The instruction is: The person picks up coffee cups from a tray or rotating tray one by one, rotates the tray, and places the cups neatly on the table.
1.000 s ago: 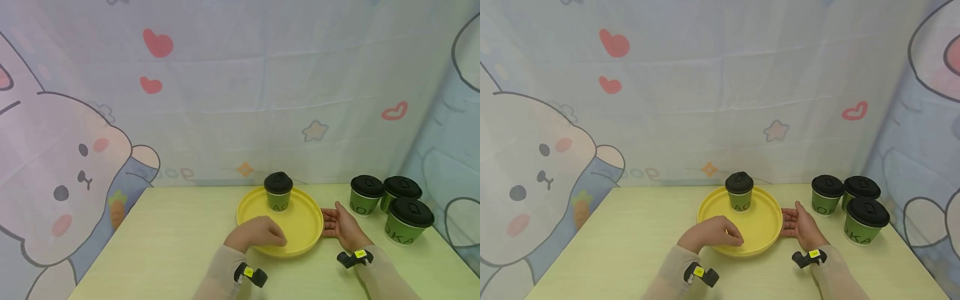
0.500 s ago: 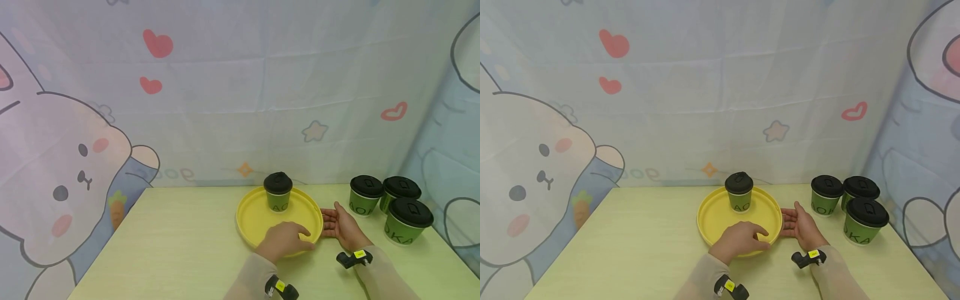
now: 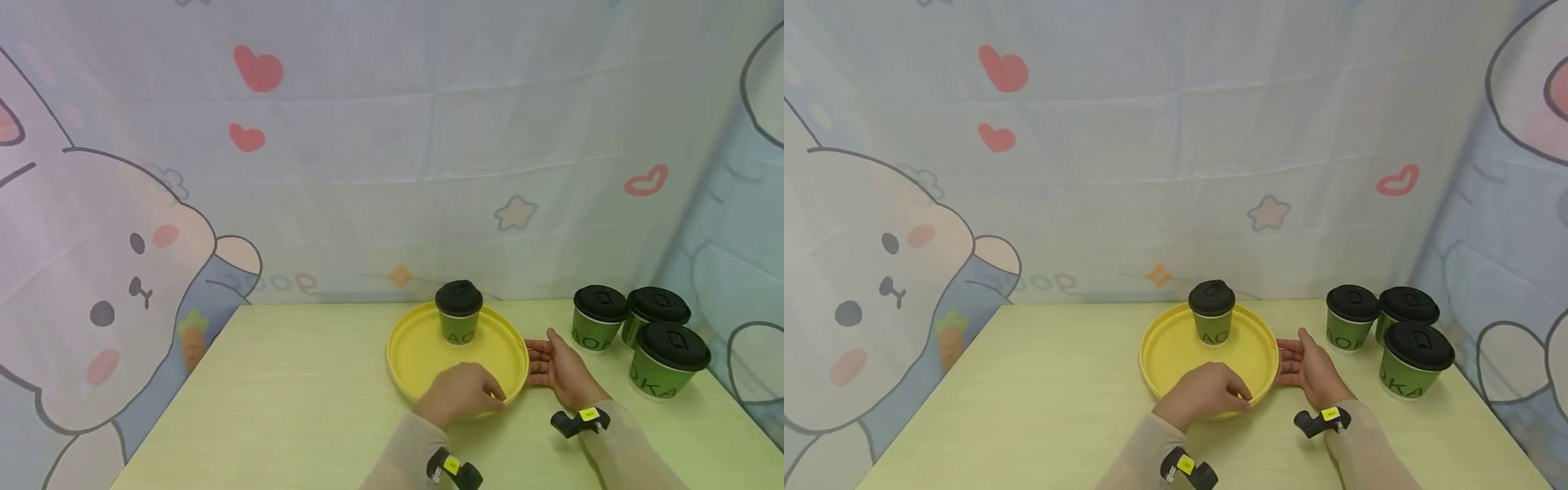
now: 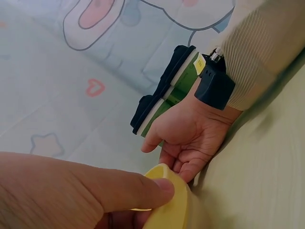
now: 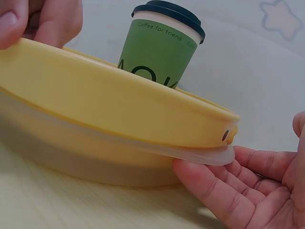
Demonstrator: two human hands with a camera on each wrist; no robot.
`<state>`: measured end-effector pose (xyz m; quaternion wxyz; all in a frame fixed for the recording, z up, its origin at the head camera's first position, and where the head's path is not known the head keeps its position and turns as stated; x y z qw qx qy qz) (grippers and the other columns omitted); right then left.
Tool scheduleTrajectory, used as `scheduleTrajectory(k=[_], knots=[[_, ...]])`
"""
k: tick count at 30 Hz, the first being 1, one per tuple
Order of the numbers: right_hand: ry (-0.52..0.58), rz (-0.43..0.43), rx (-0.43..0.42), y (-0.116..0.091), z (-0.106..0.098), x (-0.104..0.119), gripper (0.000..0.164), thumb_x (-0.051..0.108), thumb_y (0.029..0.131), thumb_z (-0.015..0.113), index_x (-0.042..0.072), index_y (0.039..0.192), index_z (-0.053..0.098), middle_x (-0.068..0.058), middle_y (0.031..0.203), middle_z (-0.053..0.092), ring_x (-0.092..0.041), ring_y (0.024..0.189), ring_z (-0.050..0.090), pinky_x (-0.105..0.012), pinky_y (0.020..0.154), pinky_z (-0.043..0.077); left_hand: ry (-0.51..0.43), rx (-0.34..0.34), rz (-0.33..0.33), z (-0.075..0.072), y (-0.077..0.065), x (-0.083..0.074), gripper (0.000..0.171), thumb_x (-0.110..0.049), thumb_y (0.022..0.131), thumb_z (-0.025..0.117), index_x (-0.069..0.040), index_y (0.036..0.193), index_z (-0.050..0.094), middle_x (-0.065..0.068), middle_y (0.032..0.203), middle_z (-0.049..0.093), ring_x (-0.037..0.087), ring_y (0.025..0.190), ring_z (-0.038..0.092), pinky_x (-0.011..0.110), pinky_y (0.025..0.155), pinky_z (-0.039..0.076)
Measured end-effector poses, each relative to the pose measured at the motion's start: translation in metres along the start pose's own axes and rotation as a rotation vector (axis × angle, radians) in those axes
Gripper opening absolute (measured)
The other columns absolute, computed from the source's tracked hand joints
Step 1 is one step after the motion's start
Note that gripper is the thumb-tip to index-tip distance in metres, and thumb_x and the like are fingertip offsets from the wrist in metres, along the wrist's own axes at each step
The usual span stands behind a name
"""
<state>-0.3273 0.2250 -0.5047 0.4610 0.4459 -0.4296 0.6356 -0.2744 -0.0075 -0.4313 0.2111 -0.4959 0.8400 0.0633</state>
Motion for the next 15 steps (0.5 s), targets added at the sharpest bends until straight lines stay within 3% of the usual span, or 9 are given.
scheduleTrajectory(k=[15], knots=[[-0.018, -0.008, 0.004, 0.001, -0.002, -0.002, 0.076, 0.059, 0.105, 0.026, -0.005, 0.139, 0.046, -0.001, 0.099, 0.069, -0.014, 0.085, 0.069, -0.035, 0.078, 0.059, 0.018, 0.052, 0.108, -0.008, -0.011, 0.019, 0.010, -0.038, 0.087, 0.078, -0.034, 0.095, 0.082, -0.025, 0.090, 0.070, -0.009, 0.082, 0.058, 0.016, 0.075, 0.046]])
Point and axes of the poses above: each hand's wrist, its own y-axis towards the middle knuckle, its own z-axis out of the palm, x = y × z, the point moved 1 cm from there along y, towards the middle knuckle
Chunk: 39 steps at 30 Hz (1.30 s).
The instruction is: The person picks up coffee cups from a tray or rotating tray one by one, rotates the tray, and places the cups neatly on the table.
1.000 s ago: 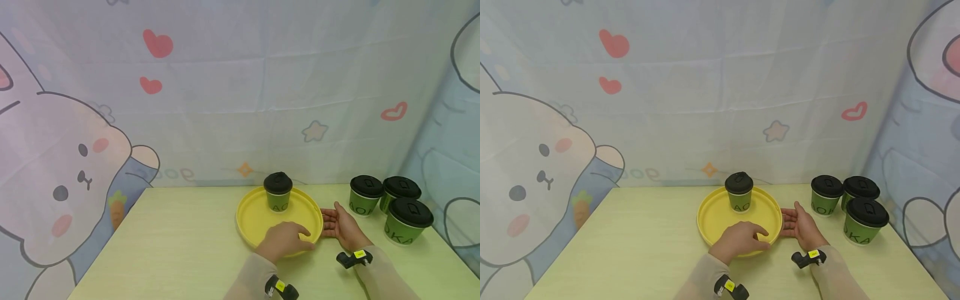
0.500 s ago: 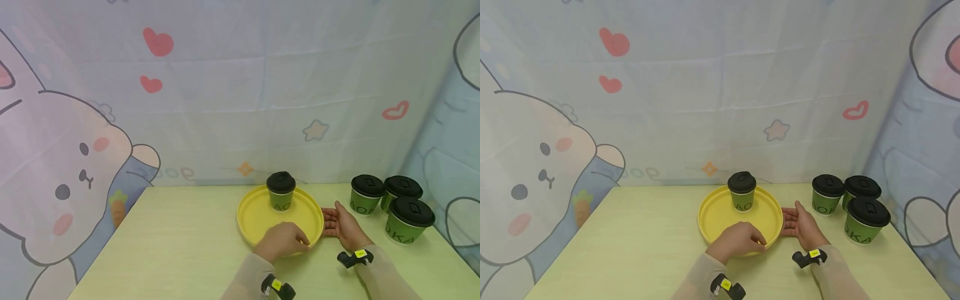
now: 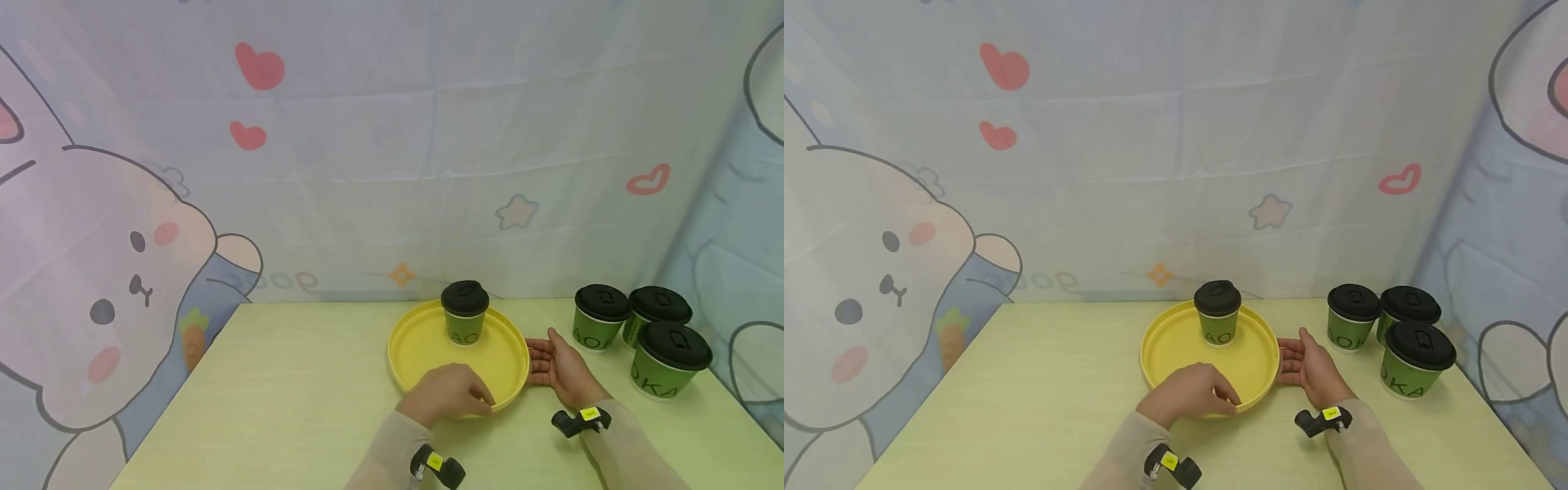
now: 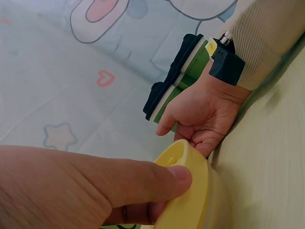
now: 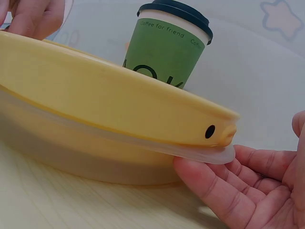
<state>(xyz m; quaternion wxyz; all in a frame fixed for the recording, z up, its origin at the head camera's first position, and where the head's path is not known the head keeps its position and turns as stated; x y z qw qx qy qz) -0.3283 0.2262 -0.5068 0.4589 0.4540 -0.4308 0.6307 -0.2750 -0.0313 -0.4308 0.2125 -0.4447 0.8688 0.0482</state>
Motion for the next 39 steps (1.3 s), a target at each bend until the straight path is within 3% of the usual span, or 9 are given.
scheduleTrajectory(k=[10, 16, 29, 39], knots=[[-0.006, 0.003, 0.016, 0.000, -0.001, 0.001, 0.082, 0.060, 0.105, 0.026, -0.009, 0.146, 0.037, -0.001, 0.102, 0.069, -0.014, 0.087, 0.069, -0.035, 0.079, 0.059, -0.122, 0.045, 0.028, -0.005, -0.010, 0.016, 0.010, -0.028, 0.088, 0.078, -0.026, 0.096, 0.083, -0.020, 0.091, 0.073, -0.007, 0.085, 0.061, 0.016, 0.080, 0.048], [-0.006, 0.004, 0.013, 0.001, -0.001, 0.000, 0.080, 0.060, 0.105, 0.026, -0.009, 0.145, 0.040, -0.002, 0.101, 0.069, -0.015, 0.086, 0.070, -0.035, 0.078, 0.059, -0.171, 0.057, 0.056, -0.008, -0.017, 0.023, 0.010, -0.023, 0.088, 0.078, -0.021, 0.096, 0.083, -0.017, 0.090, 0.074, -0.006, 0.083, 0.061, 0.016, 0.080, 0.048], [-0.010, 0.003, 0.002, 0.002, -0.002, -0.002, 0.078, 0.058, 0.106, 0.026, -0.008, 0.144, 0.040, -0.002, 0.100, 0.068, -0.014, 0.085, 0.069, -0.035, 0.078, 0.059, -0.210, 0.068, -0.004, -0.019, -0.030, 0.034, 0.005, -0.020, 0.085, 0.080, -0.021, 0.089, 0.083, -0.015, 0.084, 0.072, -0.002, 0.075, 0.058, 0.019, 0.073, 0.049], [-0.018, 0.013, -0.014, 0.001, 0.000, -0.002, 0.080, 0.059, 0.105, 0.026, -0.010, 0.146, 0.035, -0.001, 0.100, 0.068, -0.014, 0.085, 0.069, -0.035, 0.078, 0.059, -0.217, 0.083, -0.009, -0.025, -0.036, 0.048, 0.007, -0.016, 0.084, 0.079, -0.020, 0.087, 0.083, -0.016, 0.082, 0.071, 0.000, 0.074, 0.058, 0.019, 0.073, 0.048]])
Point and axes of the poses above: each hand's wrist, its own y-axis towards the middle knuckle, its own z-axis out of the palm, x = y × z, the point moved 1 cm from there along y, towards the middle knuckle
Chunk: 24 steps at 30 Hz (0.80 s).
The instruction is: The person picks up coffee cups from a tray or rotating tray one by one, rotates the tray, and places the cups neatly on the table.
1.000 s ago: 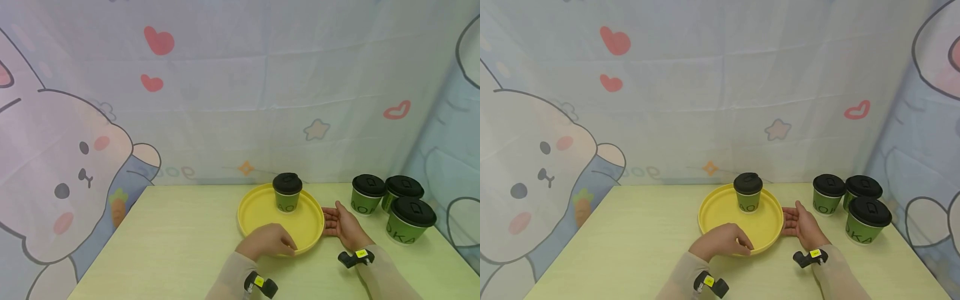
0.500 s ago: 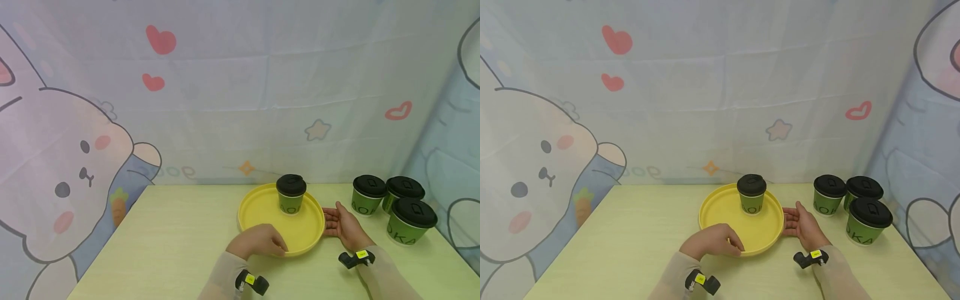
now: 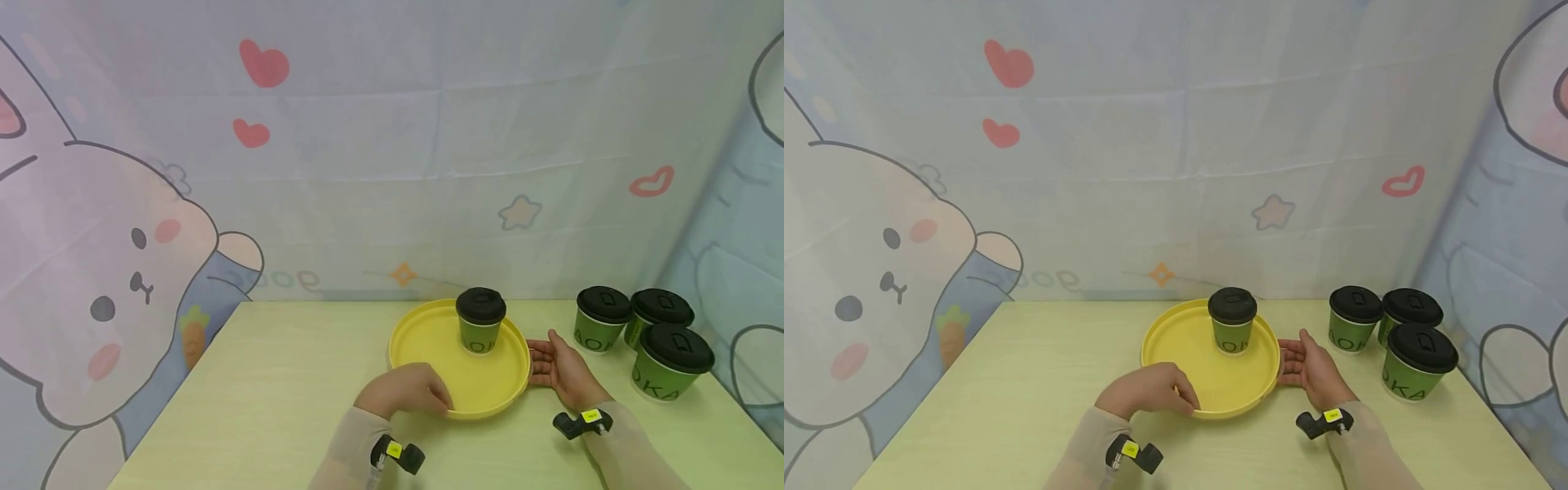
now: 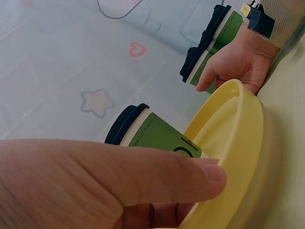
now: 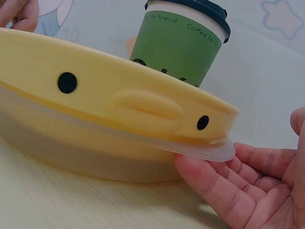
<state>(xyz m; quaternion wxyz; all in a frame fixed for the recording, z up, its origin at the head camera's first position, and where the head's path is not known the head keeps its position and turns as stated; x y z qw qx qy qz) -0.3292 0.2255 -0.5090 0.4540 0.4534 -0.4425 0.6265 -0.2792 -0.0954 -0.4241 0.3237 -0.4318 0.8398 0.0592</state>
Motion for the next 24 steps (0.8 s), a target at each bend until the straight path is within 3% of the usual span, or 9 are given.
scheduleTrajectory(k=[7, 10, 12, 15, 17, 19, 21, 24], knots=[[-0.001, 0.002, -0.005, 0.000, 0.000, 0.000, 0.081, 0.060, 0.105, 0.026, -0.009, 0.147, 0.035, -0.001, 0.100, 0.068, -0.014, 0.085, 0.068, -0.035, 0.078, 0.059, -0.026, 0.000, -0.011, -0.005, -0.003, 0.005, 0.008, -0.013, 0.083, 0.079, -0.020, 0.085, 0.082, -0.013, 0.082, 0.072, 0.000, 0.074, 0.058, 0.021, 0.073, 0.048], [-0.003, 0.001, -0.003, 0.000, 0.000, 0.000, 0.083, 0.061, 0.104, 0.028, -0.009, 0.147, 0.035, -0.001, 0.101, 0.067, -0.014, 0.085, 0.068, -0.035, 0.078, 0.059, -0.041, -0.045, 0.003, -0.010, -0.002, 0.011, 0.010, -0.018, 0.085, 0.077, -0.023, 0.092, 0.082, -0.013, 0.094, 0.072, 0.004, 0.087, 0.062, 0.025, 0.082, 0.050], [-0.003, -0.004, 0.004, 0.000, 0.001, 0.000, 0.084, 0.061, 0.104, 0.028, -0.010, 0.148, 0.034, -0.002, 0.101, 0.067, -0.014, 0.086, 0.068, -0.035, 0.078, 0.059, -0.041, -0.138, 0.012, -0.017, -0.001, 0.017, 0.017, -0.022, 0.088, 0.075, -0.022, 0.104, 0.080, -0.007, 0.110, 0.071, 0.012, 0.107, 0.062, 0.032, 0.095, 0.048], [-0.004, -0.007, 0.015, 0.000, 0.002, 0.001, 0.085, 0.061, 0.104, 0.027, -0.011, 0.149, 0.032, -0.002, 0.101, 0.067, -0.014, 0.086, 0.068, -0.035, 0.078, 0.059, -0.056, -0.381, -0.021, -0.028, 0.001, 0.027, 0.033, -0.027, 0.093, 0.069, -0.019, 0.126, 0.071, 0.006, 0.135, 0.060, 0.032, 0.132, 0.048, 0.050, 0.107, 0.040], [-0.008, -0.010, 0.018, 0.000, 0.002, 0.002, 0.086, 0.060, 0.105, 0.027, -0.012, 0.150, 0.030, -0.002, 0.102, 0.067, -0.013, 0.087, 0.068, -0.035, 0.079, 0.059, -0.102, -0.534, -0.077, -0.032, 0.003, 0.034, 0.045, -0.026, 0.096, 0.065, -0.015, 0.139, 0.061, 0.014, 0.146, 0.049, 0.040, 0.138, 0.040, 0.058, 0.109, 0.037], [-0.015, -0.007, 0.014, 0.000, 0.002, 0.002, 0.086, 0.060, 0.105, 0.026, -0.012, 0.150, 0.029, -0.002, 0.102, 0.068, -0.013, 0.087, 0.068, -0.035, 0.079, 0.059, -0.181, -0.647, -0.135, -0.031, 0.007, 0.043, 0.054, -0.026, 0.097, 0.063, -0.012, 0.148, 0.051, 0.016, 0.152, 0.041, 0.042, 0.140, 0.036, 0.060, 0.107, 0.038], [-0.021, -0.006, 0.004, 0.000, 0.003, 0.002, 0.085, 0.060, 0.105, 0.025, -0.012, 0.150, 0.030, -0.002, 0.101, 0.068, -0.013, 0.087, 0.068, -0.035, 0.078, 0.059, -0.270, -0.707, -0.182, -0.027, 0.011, 0.053, 0.061, -0.026, 0.098, 0.061, -0.008, 0.154, 0.041, 0.017, 0.157, 0.033, 0.042, 0.143, 0.033, 0.060, 0.109, 0.036], [-0.025, -0.007, -0.001, 0.000, 0.003, 0.000, 0.085, 0.060, 0.105, 0.025, -0.012, 0.150, 0.030, -0.002, 0.101, 0.068, -0.014, 0.087, 0.068, -0.035, 0.078, 0.059, -0.409, -0.744, -0.217, -0.018, 0.016, 0.067, 0.065, -0.025, 0.100, 0.058, -0.006, 0.157, 0.034, 0.018, 0.160, 0.028, 0.043, 0.145, 0.030, 0.061, 0.112, 0.032]])
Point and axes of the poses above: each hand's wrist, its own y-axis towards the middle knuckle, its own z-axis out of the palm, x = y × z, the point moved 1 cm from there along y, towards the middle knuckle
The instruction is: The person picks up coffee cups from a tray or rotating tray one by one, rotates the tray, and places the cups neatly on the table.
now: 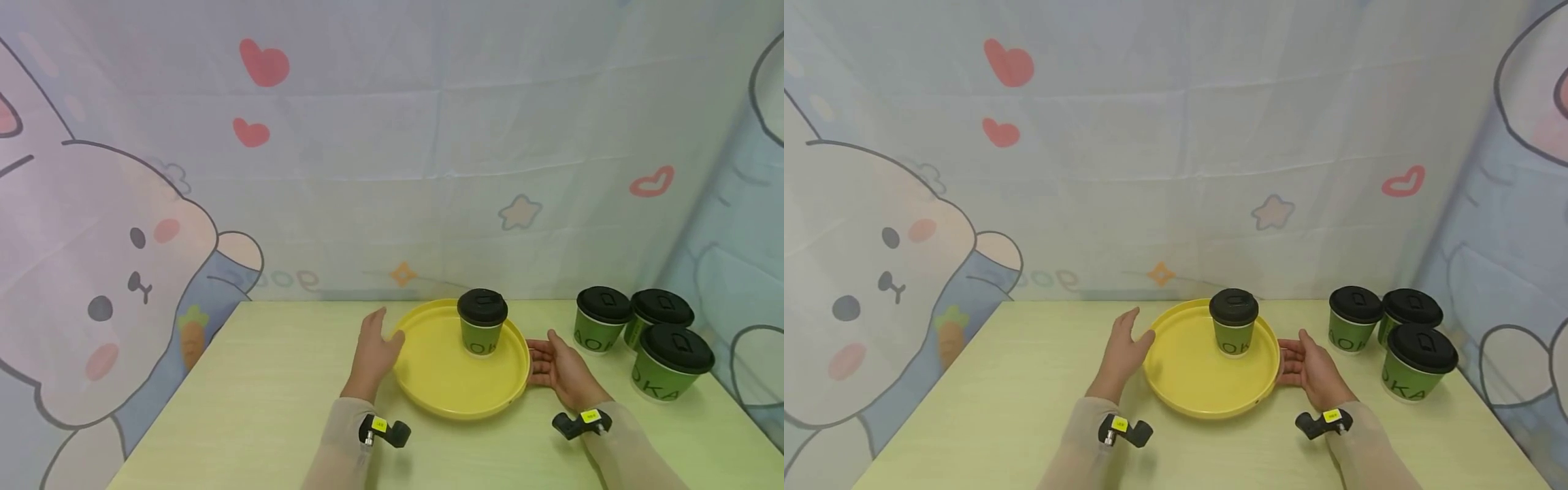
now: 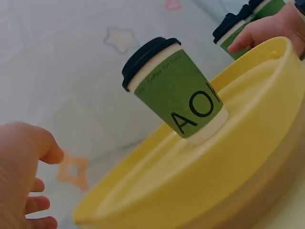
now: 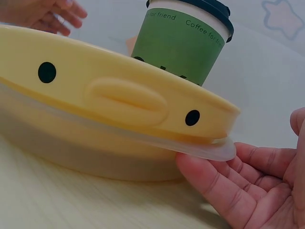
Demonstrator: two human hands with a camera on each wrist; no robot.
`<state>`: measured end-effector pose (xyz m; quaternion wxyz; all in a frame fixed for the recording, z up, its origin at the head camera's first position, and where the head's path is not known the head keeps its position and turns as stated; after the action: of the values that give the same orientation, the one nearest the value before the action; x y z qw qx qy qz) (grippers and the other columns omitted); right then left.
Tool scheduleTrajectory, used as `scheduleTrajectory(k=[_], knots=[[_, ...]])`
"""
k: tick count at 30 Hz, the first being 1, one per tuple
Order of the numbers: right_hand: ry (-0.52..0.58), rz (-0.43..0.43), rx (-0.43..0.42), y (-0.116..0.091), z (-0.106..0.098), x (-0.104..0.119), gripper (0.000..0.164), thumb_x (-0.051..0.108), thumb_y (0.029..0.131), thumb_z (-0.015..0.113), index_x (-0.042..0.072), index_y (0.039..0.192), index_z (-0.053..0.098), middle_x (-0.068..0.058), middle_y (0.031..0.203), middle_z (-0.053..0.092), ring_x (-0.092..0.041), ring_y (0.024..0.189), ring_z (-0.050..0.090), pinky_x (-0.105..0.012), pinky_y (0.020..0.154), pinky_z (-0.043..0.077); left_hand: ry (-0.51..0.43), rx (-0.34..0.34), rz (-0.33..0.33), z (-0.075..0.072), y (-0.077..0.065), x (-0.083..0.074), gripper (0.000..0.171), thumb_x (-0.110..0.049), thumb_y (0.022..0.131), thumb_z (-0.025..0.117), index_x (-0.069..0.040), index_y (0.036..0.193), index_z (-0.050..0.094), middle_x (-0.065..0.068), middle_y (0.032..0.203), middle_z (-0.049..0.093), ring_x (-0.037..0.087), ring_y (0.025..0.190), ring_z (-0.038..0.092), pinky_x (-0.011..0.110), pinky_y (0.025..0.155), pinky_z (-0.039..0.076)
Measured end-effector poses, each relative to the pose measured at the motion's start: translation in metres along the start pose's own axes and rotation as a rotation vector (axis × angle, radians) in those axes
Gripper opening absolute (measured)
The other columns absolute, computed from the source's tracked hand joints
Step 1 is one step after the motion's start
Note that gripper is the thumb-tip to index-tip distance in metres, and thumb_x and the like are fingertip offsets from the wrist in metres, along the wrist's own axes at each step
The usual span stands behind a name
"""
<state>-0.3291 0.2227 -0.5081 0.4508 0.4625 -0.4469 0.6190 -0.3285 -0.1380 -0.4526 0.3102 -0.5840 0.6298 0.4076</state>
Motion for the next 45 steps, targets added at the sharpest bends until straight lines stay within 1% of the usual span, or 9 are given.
scheduleTrajectory(k=[4, 7, 17, 23, 25, 28, 32, 39, 45], knots=[[0.003, -0.007, 0.015, 0.000, 0.001, -0.001, 0.085, 0.059, 0.105, 0.026, -0.013, 0.150, 0.031, -0.003, 0.102, 0.068, -0.015, 0.088, 0.068, -0.036, 0.079, 0.059, -0.221, 0.006, -0.078, 0.007, -0.002, 0.019, 0.062, -0.022, 0.101, 0.055, -0.008, 0.157, 0.034, 0.016, 0.162, 0.028, 0.042, 0.146, 0.030, 0.061, 0.113, 0.030], [0.001, -0.005, 0.022, -0.001, 0.001, -0.002, 0.085, 0.059, 0.106, 0.025, -0.013, 0.150, 0.031, -0.003, 0.102, 0.068, -0.015, 0.088, 0.069, -0.036, 0.080, 0.059, -0.343, 0.019, -0.095, 0.012, -0.004, 0.030, 0.059, -0.019, 0.102, 0.053, -0.009, 0.157, 0.036, 0.014, 0.162, 0.031, 0.041, 0.146, 0.031, 0.060, 0.114, 0.031], [-0.015, -0.012, 0.012, -0.002, -0.001, 0.001, 0.079, 0.054, 0.108, 0.023, -0.013, 0.148, 0.033, -0.003, 0.101, 0.069, -0.015, 0.088, 0.069, -0.036, 0.079, 0.059, -0.445, 0.011, -0.148, 0.027, 0.001, 0.046, 0.057, -0.015, 0.098, 0.050, -0.015, 0.154, 0.044, 0.010, 0.157, 0.041, 0.031, 0.130, 0.053, 0.046, 0.103, 0.045], [-0.035, 0.037, -0.008, 0.000, 0.001, 0.008, 0.076, 0.054, 0.108, 0.025, -0.011, 0.145, 0.039, -0.006, 0.102, 0.068, -0.016, 0.083, 0.069, -0.037, 0.077, 0.060, -0.450, -0.020, -0.148, 0.031, 0.002, 0.050, 0.057, -0.011, 0.095, 0.048, -0.011, 0.152, 0.046, 0.012, 0.156, 0.044, 0.030, 0.127, 0.055, 0.044, 0.103, 0.045], [-0.106, 0.074, -0.039, 0.002, 0.003, 0.015, 0.078, 0.056, 0.107, 0.025, -0.011, 0.145, 0.040, -0.009, 0.108, 0.066, -0.018, 0.084, 0.069, -0.038, 0.077, 0.060, -0.450, -0.025, -0.146, 0.031, 0.003, 0.051, 0.058, -0.010, 0.094, 0.048, -0.010, 0.152, 0.046, 0.013, 0.155, 0.045, 0.030, 0.126, 0.056, 0.043, 0.102, 0.045], [-0.325, 0.091, -0.093, 0.006, 0.010, 0.034, 0.083, 0.060, 0.105, 0.024, -0.009, 0.147, 0.040, -0.021, 0.122, 0.060, -0.026, 0.096, 0.068, -0.041, 0.081, 0.059, -0.443, -0.024, -0.132, 0.030, 0.003, 0.051, 0.058, -0.009, 0.094, 0.048, -0.009, 0.152, 0.047, 0.014, 0.154, 0.045, 0.029, 0.123, 0.057, 0.041, 0.100, 0.047], [-0.648, -0.007, -0.109, 0.011, 0.025, 0.069, 0.084, 0.062, 0.105, 0.026, -0.006, 0.153, 0.032, -0.031, 0.145, 0.044, -0.043, 0.124, 0.054, -0.050, 0.096, 0.052, -0.436, -0.023, -0.121, 0.030, 0.002, 0.052, 0.058, -0.009, 0.093, 0.047, -0.009, 0.152, 0.047, 0.013, 0.154, 0.045, 0.029, 0.124, 0.057, 0.040, 0.099, 0.047], [-0.921, -0.304, 0.050, 0.024, 0.052, 0.118, 0.065, 0.039, 0.106, 0.049, 0.005, 0.158, 0.030, -0.023, 0.157, 0.036, -0.045, 0.141, 0.036, -0.061, 0.110, 0.035, -0.419, -0.020, -0.120, 0.030, 0.001, 0.051, 0.059, -0.008, 0.093, 0.047, -0.009, 0.152, 0.047, 0.012, 0.155, 0.044, 0.029, 0.126, 0.055, 0.039, 0.099, 0.047], [-1.115, -0.336, 0.226, 0.037, 0.071, 0.136, 0.069, 0.028, 0.098, 0.063, 0.008, 0.157, 0.034, -0.019, 0.159, 0.034, -0.043, 0.145, 0.031, -0.062, 0.114, 0.029, -0.409, -0.027, -0.135, 0.030, 0.002, 0.051, 0.059, -0.007, 0.093, 0.047, -0.010, 0.151, 0.048, 0.013, 0.154, 0.046, 0.028, 0.122, 0.057, 0.038, 0.096, 0.048]])
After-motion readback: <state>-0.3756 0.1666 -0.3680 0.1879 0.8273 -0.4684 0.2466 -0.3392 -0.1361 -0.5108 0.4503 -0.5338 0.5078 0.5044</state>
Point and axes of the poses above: each hand's wrist, its own y-axis towards the middle knuckle, its own z-axis out of the palm, x = y × z, the point moved 1 cm from there along y, towards the middle knuckle
